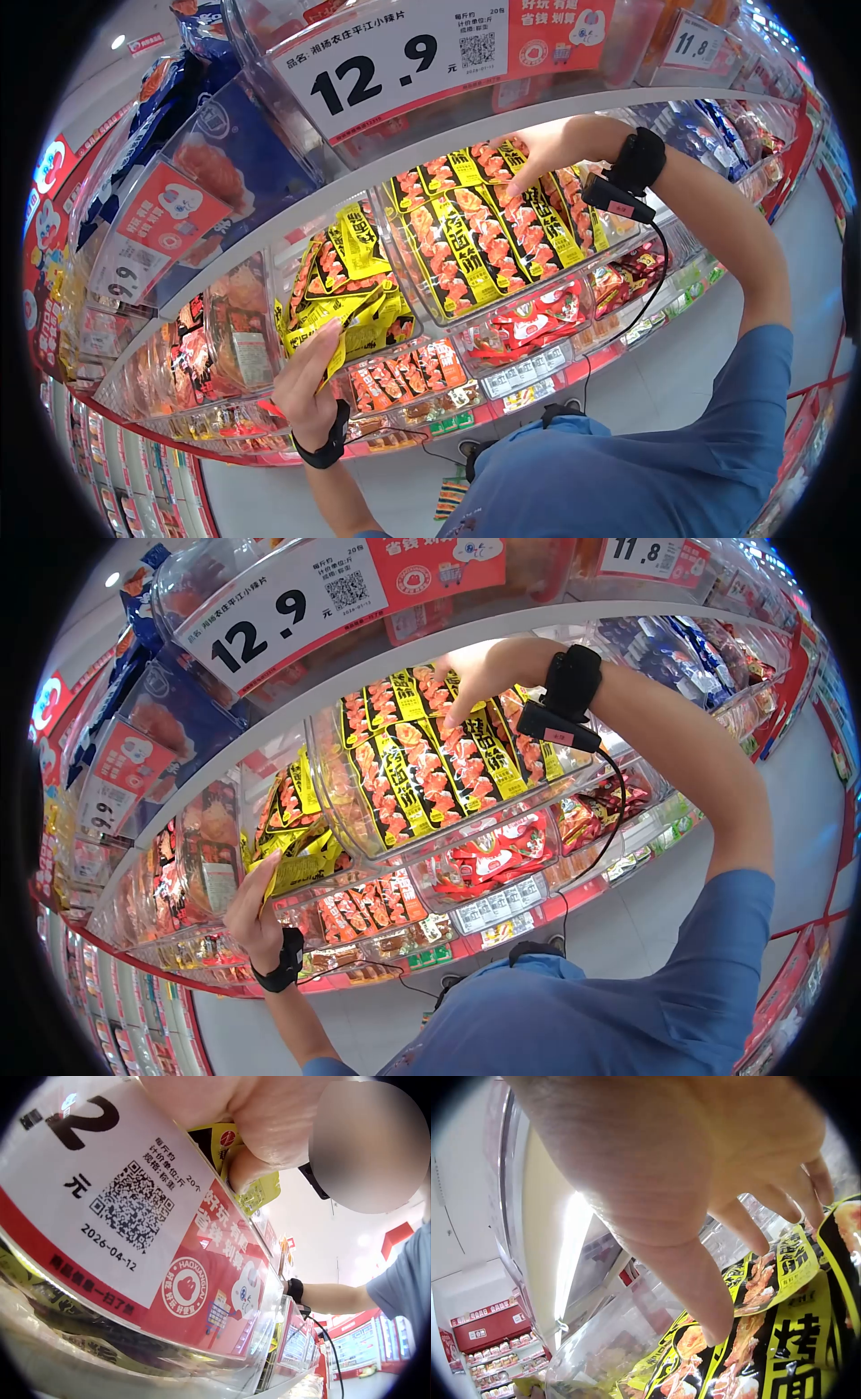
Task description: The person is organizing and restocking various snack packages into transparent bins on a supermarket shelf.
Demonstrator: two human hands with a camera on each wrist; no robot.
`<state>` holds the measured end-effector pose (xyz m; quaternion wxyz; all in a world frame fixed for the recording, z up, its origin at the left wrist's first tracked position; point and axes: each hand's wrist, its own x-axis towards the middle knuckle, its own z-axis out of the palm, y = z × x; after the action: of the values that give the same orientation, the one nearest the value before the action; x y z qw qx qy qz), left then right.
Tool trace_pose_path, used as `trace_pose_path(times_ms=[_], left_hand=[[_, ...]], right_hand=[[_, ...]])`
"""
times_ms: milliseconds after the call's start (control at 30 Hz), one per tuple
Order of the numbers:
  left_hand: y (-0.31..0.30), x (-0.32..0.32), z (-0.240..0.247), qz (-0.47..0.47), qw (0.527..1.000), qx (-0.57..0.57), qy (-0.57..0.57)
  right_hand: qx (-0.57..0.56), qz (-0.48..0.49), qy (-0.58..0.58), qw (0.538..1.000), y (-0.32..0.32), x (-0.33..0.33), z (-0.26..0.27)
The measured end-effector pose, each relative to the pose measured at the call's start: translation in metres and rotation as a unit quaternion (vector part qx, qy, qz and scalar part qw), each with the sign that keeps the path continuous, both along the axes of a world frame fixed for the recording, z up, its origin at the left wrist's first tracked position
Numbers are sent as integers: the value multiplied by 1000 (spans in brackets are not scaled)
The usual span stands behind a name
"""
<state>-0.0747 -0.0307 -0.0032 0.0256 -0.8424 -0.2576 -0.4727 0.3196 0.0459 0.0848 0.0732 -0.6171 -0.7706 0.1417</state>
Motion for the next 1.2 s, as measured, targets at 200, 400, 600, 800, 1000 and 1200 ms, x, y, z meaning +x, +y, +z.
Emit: trace_pose_path(times_ms=[200, 400, 600, 800, 1000, 1200], left_hand=[[-1, 0, -1, 3, 1000, -1, -1], [-2, 1, 0, 4, 1000, -1, 2], [-2, 1, 1, -2, 1000, 5, 5], [-4, -2, 3, 0, 1000, -24, 0], [-4, -7, 0, -9, 997, -61, -39], [-7, -8, 1, -2, 994, -76, -76]], right_hand=[[27, -23, -25, 999, -12, -6, 1], [74, -8, -15, 997, 3, -8, -13], [64, -10, -1, 998, -3, -14, -5], [114, 27, 70, 991, -56, -53, 15], [444, 332, 10, 832, -88, -115, -26], [484, 320, -102, 808, -74, -156, -29]])
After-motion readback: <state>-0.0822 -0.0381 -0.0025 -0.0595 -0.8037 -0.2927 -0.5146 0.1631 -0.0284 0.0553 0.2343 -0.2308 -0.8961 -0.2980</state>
